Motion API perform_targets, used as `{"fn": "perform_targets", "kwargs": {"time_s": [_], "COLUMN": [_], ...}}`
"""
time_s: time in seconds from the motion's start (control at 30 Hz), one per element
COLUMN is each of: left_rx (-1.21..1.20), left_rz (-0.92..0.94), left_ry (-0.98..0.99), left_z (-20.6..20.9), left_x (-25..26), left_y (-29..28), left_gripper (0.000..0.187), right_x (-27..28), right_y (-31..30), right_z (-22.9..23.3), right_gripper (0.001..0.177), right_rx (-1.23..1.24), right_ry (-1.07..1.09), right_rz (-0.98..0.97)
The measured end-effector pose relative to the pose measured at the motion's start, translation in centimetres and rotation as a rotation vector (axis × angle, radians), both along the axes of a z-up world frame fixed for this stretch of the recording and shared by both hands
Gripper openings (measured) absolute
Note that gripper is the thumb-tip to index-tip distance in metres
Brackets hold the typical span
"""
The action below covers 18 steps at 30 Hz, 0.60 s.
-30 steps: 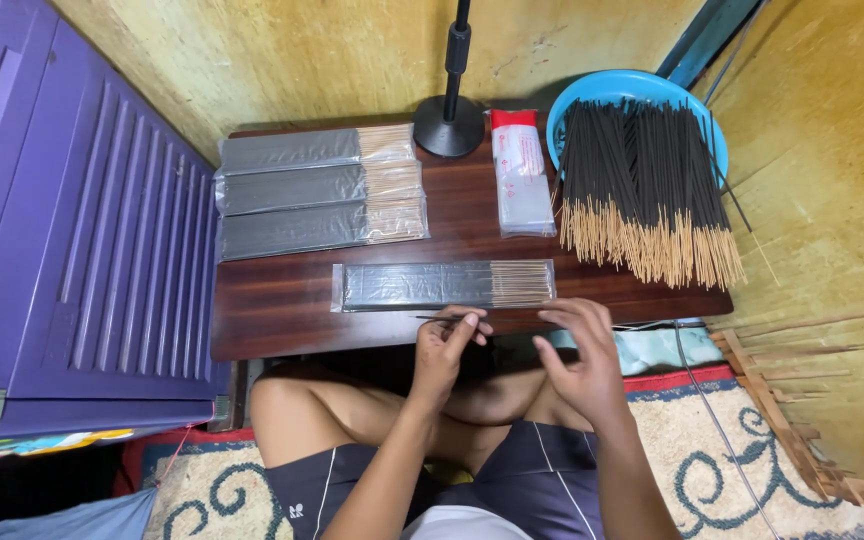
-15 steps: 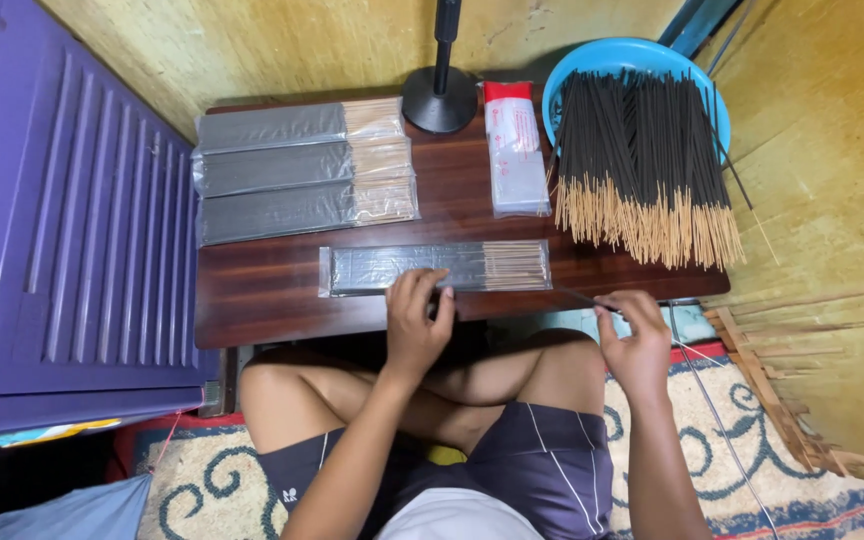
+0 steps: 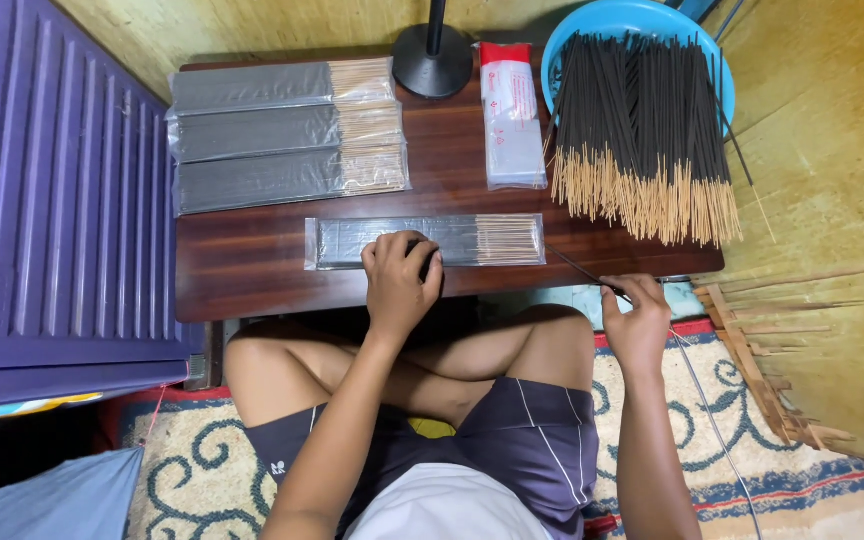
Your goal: Packing bundles of incense sticks into clear plastic sleeves on a low table while sitting on the floor.
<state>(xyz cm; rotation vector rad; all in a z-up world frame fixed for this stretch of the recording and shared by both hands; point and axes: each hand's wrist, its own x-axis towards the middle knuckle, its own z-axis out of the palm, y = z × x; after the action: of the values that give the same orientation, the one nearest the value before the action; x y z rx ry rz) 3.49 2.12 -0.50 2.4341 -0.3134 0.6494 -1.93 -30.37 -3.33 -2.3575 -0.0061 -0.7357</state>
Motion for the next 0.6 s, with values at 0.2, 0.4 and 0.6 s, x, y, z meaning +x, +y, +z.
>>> {"fn": "perform_targets", "kwargs": {"time_s": [0.2,0.4,0.6], "left_rx": [0.001,0.0,0.0], "left_rz": [-0.005,-0.018,-0.04], "left_ry": [0.022,0.019,-0.006], "left_z": [0.0,-0.1,-0.5], "left_x": [-0.1,0.0,0.1], "left_y": [0.1,0.2,0.5], "left_gripper": [0.01,0.011,0.01], "right_x": [-0.4,-0.4,1.3], "right_y": [-0.4,-0.1,0.1], "right_z": [-0.5,0.3,0.6], "right_gripper": [0.02,0.021,0.021], "right_rx": [-0.004,0.045,-0.007], "right_ry": [0.016,0.035,0.016], "right_rz": [-0.042,0.004,0.116]}}
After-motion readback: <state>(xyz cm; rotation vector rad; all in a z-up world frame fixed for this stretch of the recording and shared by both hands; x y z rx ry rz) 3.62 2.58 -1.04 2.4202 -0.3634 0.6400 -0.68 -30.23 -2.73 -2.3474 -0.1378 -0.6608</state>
